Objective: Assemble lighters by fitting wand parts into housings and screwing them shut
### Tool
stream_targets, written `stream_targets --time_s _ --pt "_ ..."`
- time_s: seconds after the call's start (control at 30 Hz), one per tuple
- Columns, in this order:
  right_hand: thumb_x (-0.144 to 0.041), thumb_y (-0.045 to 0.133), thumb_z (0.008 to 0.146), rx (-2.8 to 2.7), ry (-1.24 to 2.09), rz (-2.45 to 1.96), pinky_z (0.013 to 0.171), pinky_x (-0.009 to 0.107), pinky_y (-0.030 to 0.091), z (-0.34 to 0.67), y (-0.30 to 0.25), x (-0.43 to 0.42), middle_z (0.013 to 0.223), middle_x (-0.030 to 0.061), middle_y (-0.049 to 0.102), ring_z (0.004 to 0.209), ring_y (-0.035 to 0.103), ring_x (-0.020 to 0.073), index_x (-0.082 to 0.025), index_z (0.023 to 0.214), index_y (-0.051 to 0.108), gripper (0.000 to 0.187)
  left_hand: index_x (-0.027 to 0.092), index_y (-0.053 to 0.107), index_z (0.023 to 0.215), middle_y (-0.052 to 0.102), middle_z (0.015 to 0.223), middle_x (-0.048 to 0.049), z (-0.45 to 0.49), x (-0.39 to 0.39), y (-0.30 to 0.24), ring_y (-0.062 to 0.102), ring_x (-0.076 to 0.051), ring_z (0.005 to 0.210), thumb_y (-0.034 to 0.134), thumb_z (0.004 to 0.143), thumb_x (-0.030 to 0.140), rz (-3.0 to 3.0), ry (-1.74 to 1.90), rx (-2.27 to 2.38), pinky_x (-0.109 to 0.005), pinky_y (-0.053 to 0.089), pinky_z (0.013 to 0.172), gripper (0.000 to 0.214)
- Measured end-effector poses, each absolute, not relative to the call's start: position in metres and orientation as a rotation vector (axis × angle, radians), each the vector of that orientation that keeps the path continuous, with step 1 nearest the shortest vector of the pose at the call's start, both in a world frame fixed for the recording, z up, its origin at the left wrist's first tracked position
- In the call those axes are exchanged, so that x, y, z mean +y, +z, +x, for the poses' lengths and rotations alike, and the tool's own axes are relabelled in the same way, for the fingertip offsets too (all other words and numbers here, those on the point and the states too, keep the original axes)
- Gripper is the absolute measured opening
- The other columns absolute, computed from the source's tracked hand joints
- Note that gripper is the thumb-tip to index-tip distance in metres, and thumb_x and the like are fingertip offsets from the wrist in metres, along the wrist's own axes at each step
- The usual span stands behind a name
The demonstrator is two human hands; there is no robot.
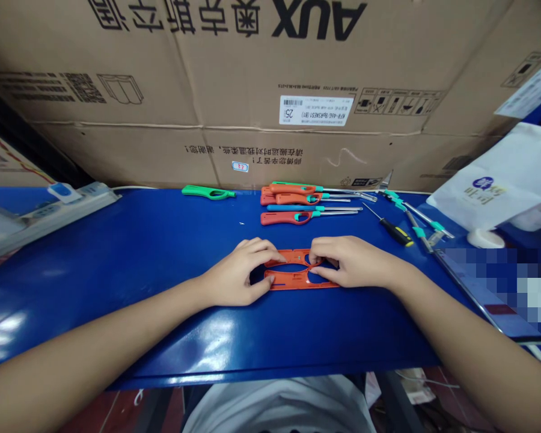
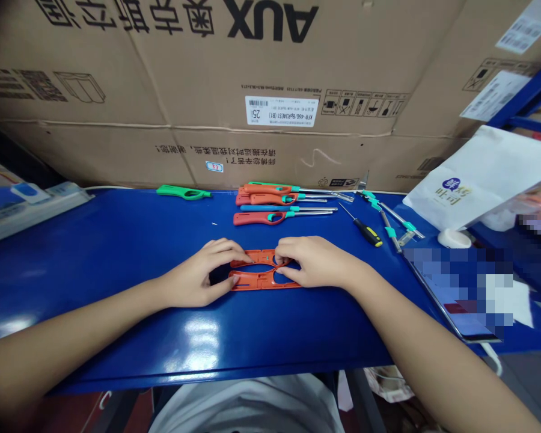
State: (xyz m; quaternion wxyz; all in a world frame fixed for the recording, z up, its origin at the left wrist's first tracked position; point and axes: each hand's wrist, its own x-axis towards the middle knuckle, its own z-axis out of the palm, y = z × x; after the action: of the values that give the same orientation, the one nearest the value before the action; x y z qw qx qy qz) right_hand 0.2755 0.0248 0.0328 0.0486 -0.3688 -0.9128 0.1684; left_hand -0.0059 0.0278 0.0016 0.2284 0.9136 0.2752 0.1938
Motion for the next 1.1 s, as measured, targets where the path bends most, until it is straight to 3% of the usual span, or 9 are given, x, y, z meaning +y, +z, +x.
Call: stream_targets --time_s 0.2,0.37,0.5,0.67,0.87,1.0,1.1 --pt "-0.038 0.066 0.092 -2.673 0.528 -1.093 0.065 0.025 0.039 0.281 0.029 0.029 0.09 0.0004 0.066 0.074 0.057 0.0131 -0.021 0.094 0.065 0.017 0.021 0.063 0.123 0.065 0.117 -0.0066 -0.007 0.028 -0.002 0.059 -0.025 0.11 0.059 0.087 0.018 2.516 0.571 0.754 -0.043 0.042 0.098 0.037" --pt "-0.031 0.059 0.09 -2.446 0.187 -1.35 0.063 0.026 0.037 0.296 0.024 0.045 0.078 0.0007 0.065 0.067 0.056 0.0135 -0.021 0.08 0.059 0.014 0.02 0.062 0.127 0.067 0.12 -0.008 -0.008 0.025 0.002 0.06 -0.026 0.112 0.062 0.087 0.023 2.589 0.599 0.746 -0.044 0.043 0.098 0.039" --pt "-0.024 0.06 0.082 -2.332 0.096 -1.559 0.063 0.026 0.037 0.314 0.022 0.059 0.079 0.0006 0.067 0.07 0.058 0.0159 -0.022 0.081 0.058 0.003 0.02 0.06 0.133 0.065 0.131 -0.01 -0.008 0.022 0.003 0.058 -0.027 0.123 0.064 0.09 0.031 2.656 0.612 0.683 -0.045 0.042 0.107 0.044" --pt "-0.023 0.058 0.08 -2.134 0.006 -1.825 0.063 0.027 0.04 0.333 0.023 0.071 0.088 0.002 0.07 0.075 0.063 0.0182 -0.023 0.091 0.059 0.012 0.025 0.055 0.143 0.058 0.148 -0.007 -0.01 0.024 -0.001 0.051 -0.027 0.14 0.061 0.094 0.036 2.735 0.518 0.568 -0.049 0.032 0.122 0.051" --pt "-0.028 0.06 0.083 -1.78 -0.134 -2.291 0.085 0.04 0.048 0.38 0.029 0.08 0.106 0.0162 0.067 0.103 0.064 0.0327 -0.018 0.102 0.061 0.021 0.024 0.058 0.141 0.063 0.143 -0.0058 -0.011 0.026 -0.006 0.055 -0.028 0.138 0.059 0.096 0.036 2.792 0.48 0.556 -0.051 0.038 0.119 0.047" --pt "-0.031 0.065 0.081 -1.467 -0.101 -2.608 0.081 0.048 0.05 0.421 0.028 0.085 0.113 0.0274 0.064 0.103 0.064 0.0409 -0.011 0.108 0.065 0.034 0.021 0.063 0.136 0.068 0.136 -0.007 -0.011 0.028 -0.007 0.063 -0.027 0.129 0.059 0.094 0.032 2.801 0.559 0.545 -0.047 0.047 0.113 0.044" --pt "-0.029 0.069 0.078 -1.35 -0.003 -2.705 0.078 0.048 0.052 0.44 0.022 0.091 0.097 0.0247 0.069 0.097 0.067 0.04 -0.012 0.095 0.069 0.025 0.019 0.067 0.132 0.07 0.133 -0.0078 -0.011 0.029 -0.007 0.066 -0.026 0.124 0.059 0.094 0.029 2.805 0.606 0.545 -0.044 0.051 0.109 0.04"
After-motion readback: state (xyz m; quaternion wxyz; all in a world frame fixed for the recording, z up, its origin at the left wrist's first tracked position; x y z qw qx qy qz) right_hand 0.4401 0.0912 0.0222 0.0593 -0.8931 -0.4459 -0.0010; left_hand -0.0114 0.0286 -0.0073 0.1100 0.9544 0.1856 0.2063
